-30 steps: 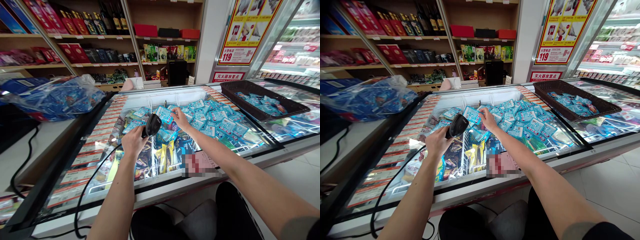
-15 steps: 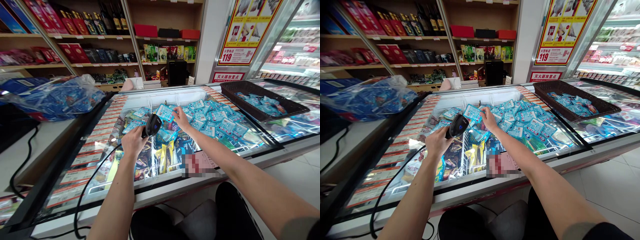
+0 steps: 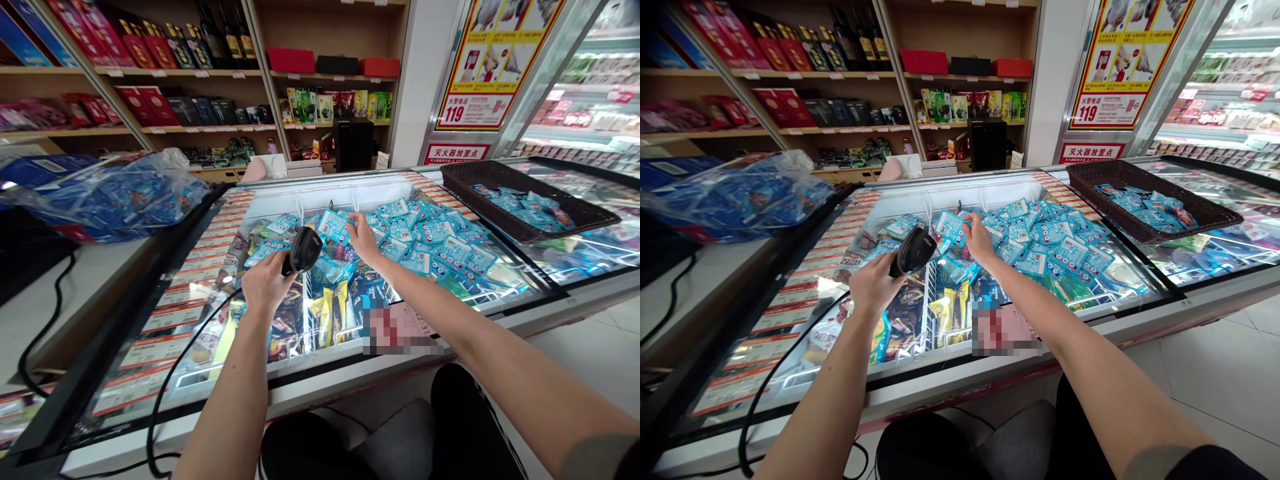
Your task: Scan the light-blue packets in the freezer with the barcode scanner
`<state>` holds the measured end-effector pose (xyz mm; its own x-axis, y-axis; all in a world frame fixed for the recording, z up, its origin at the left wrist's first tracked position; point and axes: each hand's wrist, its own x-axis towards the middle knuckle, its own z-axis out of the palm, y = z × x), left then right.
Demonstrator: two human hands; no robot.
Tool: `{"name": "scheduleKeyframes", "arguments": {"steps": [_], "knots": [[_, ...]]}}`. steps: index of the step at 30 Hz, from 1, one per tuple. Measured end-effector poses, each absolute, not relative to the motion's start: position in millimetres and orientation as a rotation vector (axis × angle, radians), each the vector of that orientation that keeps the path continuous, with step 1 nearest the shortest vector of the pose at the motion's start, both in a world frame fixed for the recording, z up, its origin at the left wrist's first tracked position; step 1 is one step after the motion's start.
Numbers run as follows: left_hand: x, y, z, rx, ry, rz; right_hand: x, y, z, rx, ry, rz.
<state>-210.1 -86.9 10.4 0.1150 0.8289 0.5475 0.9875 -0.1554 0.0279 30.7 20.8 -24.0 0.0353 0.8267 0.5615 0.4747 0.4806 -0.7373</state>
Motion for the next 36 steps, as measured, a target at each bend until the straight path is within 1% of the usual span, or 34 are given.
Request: {"name": "scheduleKeyframes", "arguments": {"steps": [12, 28, 31, 36], "knots": [[-210.8, -85.5, 8.8, -2.054, -1.754, -0.651, 29.4, 19.4, -22.2, -1.201, -1.698, 0.151], [-212.5, -83.7, 7.1, -2.027, -1.779, -0.649, 23.8, 16.6, -24.1, -1.402, -1.892, -0.174], [-214.4, -82.5, 6.4, -1.979, -1.827, -0.67, 21.4, 9.7, -18.1, -1.338, -1.989, -0.222], [-217.3, -81.3, 5.7, -1.923, -1.864, -0.723, 18.8, -2.0, -9.9, -0.98, -2.313, -0.19]]}}
